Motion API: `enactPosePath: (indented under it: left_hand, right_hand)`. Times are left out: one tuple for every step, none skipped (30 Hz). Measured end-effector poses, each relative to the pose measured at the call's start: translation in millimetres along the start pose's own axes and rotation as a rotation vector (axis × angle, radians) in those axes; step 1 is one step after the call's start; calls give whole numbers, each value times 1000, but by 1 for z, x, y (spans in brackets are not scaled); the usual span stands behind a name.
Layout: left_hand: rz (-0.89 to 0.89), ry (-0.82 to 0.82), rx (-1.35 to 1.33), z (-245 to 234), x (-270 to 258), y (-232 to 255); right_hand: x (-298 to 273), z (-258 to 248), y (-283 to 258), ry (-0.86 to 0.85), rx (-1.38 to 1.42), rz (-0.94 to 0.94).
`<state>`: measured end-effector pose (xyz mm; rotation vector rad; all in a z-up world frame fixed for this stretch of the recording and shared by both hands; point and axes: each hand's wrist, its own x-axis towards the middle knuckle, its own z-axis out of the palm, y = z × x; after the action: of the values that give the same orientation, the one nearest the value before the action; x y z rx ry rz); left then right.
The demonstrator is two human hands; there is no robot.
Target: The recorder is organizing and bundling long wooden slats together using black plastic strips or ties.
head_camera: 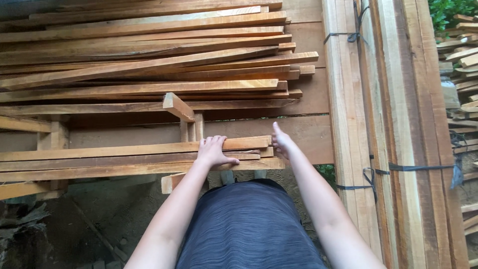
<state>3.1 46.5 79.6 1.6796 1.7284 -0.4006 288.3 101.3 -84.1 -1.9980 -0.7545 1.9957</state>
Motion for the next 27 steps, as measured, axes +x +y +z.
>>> enactPosePath:
  left_hand:
    - [-2,2,3,0,0,0]
    - [1,12,5,0,0,0]
    - [4,19,4,2,0,0]
    - [2,18,5,2,-1,-2]
    - [2,17,2,3,0,-2]
    - [1,16,-2,3,0,-2]
    - [-4,20,-3,2,-1,-2]
    - [-4,22,3,1,-3,-3]
    - [1,22,9,1,-3,0]
    - [1,23,7,2,-1,-2]
    - [5,34,-1,4,0,-3]
    - [9,45,-10,6,1,-4]
    - [10,42,-6,4,-1,-4]
    - [5,33,-1,2,-3,-3]
    - [5,27,1,0,-2,1]
    - [12,26,2,1,1,3]
    - [11,29,-4,1,1,2]
    - [10,31,-10,2,0,0]
    - [14,29,-6,3,-1,-2]
    - [12,28,-8,4,-2,-4]
    - [16,31,-11,3,1,-2]
    - [23,33,-11,2,5,1]
    - [22,21,-9,2,4,0]
    - [22,8,-8,2,3,-2]
    - [19,10,-9,4,3,-4]
    - [15,-3,3,5,4,-5]
    - [14,-16,12,6,6,-5]
  right_hand:
    - [13,-2,5,-2,2,-2]
    - [26,-3,10,49,-204,-10]
    - [37,-6,17,100,-410,-14]
    - [49,-14,31,98,-409,-14]
    - [62,-24,43,63,-381,-10]
    - [74,-34,56,28,-353,-6]
    - [35,-35,41,23,-357,-10]
    - [-4,-35,27,-44,-199,46]
    - [-45,-40,15,-106,-38,104]
    - [-31,-38,25,-106,-40,103]
    - [-18,-37,38,-108,65,74]
    - [-6,-37,50,-109,171,44]
    - [-9,-35,53,-109,175,46]
    - [-12,-33,56,-125,206,30]
    - [-14,-37,57,-135,236,10]
    - [-10,-37,57,-129,239,9]
    - [-7,-33,58,-118,245,4]
    - [-4,-28,60,-106,251,-1]
    - [-3,-26,60,-104,256,0]
    - [-3,-24,60,-105,250,15]
    - [-1,-27,56,-101,242,26]
    - [-11,-30,49,-94,244,22]
    - [-23,-27,44,54,-23,-166]
    - [-34,-24,39,201,-292,-353]
    - [-40,-18,31,198,-293,-356]
    - [-47,-12,24,376,-439,-672]
    - [-54,-10,16,558,-584,-990]
